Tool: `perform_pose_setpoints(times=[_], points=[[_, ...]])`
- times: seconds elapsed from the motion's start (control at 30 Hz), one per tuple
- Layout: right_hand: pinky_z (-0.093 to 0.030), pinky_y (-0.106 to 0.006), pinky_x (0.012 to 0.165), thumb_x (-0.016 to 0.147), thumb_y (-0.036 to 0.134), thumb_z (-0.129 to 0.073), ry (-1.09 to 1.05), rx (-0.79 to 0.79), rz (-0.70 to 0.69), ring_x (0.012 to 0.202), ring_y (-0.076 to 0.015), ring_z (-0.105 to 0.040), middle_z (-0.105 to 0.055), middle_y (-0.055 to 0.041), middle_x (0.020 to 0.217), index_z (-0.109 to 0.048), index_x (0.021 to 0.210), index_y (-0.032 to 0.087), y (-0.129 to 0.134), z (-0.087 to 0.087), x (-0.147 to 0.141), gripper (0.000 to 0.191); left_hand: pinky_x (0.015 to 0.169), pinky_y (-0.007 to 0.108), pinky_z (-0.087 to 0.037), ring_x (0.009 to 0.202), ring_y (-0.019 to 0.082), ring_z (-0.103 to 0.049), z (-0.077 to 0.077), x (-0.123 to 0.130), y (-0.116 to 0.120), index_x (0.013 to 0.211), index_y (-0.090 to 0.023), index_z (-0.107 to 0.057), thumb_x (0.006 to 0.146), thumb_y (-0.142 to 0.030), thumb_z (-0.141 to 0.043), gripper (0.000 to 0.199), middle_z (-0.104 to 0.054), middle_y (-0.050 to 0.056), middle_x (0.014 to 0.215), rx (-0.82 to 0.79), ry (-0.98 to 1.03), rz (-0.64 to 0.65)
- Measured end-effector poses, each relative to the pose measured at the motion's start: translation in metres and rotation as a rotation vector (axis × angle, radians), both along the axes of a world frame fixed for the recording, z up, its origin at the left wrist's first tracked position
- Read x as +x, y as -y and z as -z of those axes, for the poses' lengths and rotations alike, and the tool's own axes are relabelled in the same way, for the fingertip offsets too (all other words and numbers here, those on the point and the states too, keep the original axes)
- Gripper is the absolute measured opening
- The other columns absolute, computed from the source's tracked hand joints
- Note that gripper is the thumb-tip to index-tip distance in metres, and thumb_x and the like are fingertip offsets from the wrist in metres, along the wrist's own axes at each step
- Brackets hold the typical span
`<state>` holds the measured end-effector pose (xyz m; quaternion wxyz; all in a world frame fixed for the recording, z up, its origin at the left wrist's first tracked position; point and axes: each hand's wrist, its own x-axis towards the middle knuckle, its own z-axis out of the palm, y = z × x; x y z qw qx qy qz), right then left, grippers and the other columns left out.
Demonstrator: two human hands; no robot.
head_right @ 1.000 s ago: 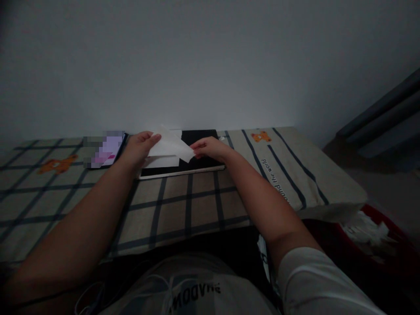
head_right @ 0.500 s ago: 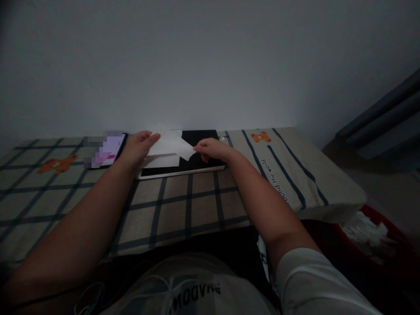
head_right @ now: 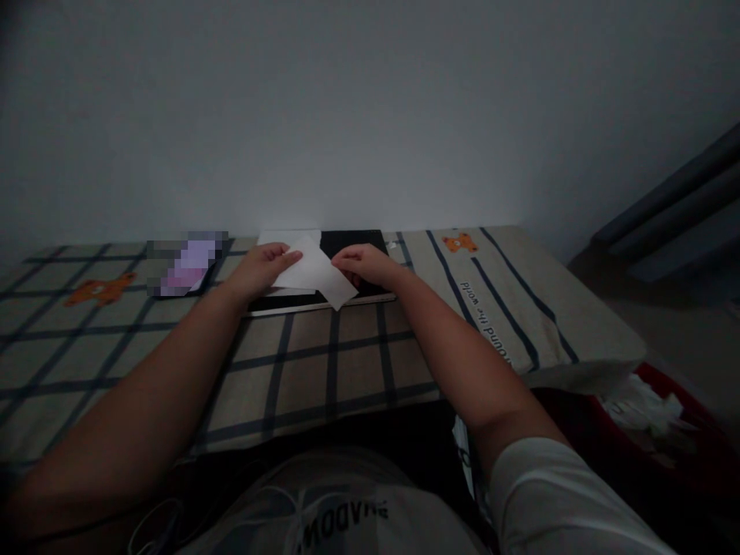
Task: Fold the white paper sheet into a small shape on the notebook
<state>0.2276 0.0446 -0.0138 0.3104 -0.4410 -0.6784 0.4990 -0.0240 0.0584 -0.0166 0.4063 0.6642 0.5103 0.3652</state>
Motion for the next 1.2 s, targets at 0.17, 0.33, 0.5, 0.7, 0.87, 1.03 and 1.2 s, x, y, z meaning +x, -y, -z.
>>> perform_pose_setpoints(times=[0.17,0.33,0.5,0.7,0.87,1.03,1.2], points=[[-0.039,-0.026,0.060,0.088,0.025,-0.065,0.054,0.071,0.073,0.062,-0.0131,-0.051,-0.057,0.0024,0.067,-0.065,0.082,0.017,0.000,0.001,0.000,0.009,0.049,0.023,-0.030,0.054,0.011,-0.043,-0.002,0.002,0.003,0.081,-0.020,-0.064,0.078,-0.053,-0.070,0.035,-0.058,-0.001,0.066,0.014,-0.046,0.044],[-0.039,-0.027,0.065,0.087,0.027,-0.061,0.207,0.216,0.043,0.068,-0.0145,-0.051,-0.060,0.0004,0.074,-0.064,0.084,0.017,0.002,0.000,-0.001,0.011,0.053,0.023,-0.032,0.060,0.013,-0.047,0.001,0.001,0.001,0.081,-0.020,-0.063,0.075,-0.044,-0.070,0.026,-0.056,-0.001,0.069,0.078,-0.106,0.107],[-0.038,-0.028,0.069,0.090,0.028,-0.054,0.315,0.424,-0.001,0.074,-0.0159,-0.053,-0.063,-0.0022,0.082,-0.063,0.088,0.017,0.007,0.003,-0.011,0.014,0.059,0.026,-0.035,0.068,0.015,-0.049,-0.002,0.010,0.006,0.077,-0.019,-0.062,0.084,-0.050,-0.062,0.032,-0.057,0.000,0.070,0.281,-0.221,-0.016],[-0.037,-0.029,0.071,0.094,0.032,-0.048,0.333,0.525,-0.021,0.078,-0.0177,-0.055,-0.066,-0.0050,0.087,-0.061,0.092,0.017,0.004,0.009,-0.013,0.020,0.061,0.027,-0.033,0.064,0.014,-0.043,-0.006,0.015,0.010,0.063,-0.020,-0.049,0.093,-0.045,-0.054,0.039,-0.045,-0.003,0.061,0.396,-0.271,-0.027],[-0.038,-0.031,0.074,0.095,0.034,-0.047,0.332,0.565,-0.002,0.082,-0.0200,-0.057,-0.069,-0.0079,0.091,-0.063,0.096,0.017,0.002,0.007,-0.013,0.024,0.059,0.027,-0.032,0.061,0.013,-0.041,-0.008,0.013,0.011,0.065,-0.020,-0.050,0.093,-0.043,-0.053,0.037,-0.043,-0.003,0.059,0.389,-0.265,-0.070],[-0.038,-0.031,0.073,0.095,0.034,-0.048,0.342,0.575,-0.014,0.082,-0.0197,-0.058,-0.070,-0.0084,0.092,-0.065,0.097,0.016,0.001,0.005,-0.010,0.025,0.058,0.027,-0.029,0.060,0.013,-0.040,-0.008,0.012,0.011,0.066,-0.020,-0.051,0.092,-0.044,-0.055,0.036,-0.044,-0.003,0.058,0.415,-0.303,-0.074],[-0.038,-0.030,0.073,0.094,0.034,-0.051,0.339,0.562,-0.044,0.083,-0.0192,-0.058,-0.070,-0.0089,0.092,-0.068,0.100,0.014,-0.001,0.009,-0.008,0.028,0.055,0.027,-0.027,0.058,0.011,-0.037,-0.009,0.010,0.011,0.063,-0.019,-0.053,0.088,-0.045,-0.057,0.036,-0.042,-0.004,0.057,0.353,-0.268,-0.053]])
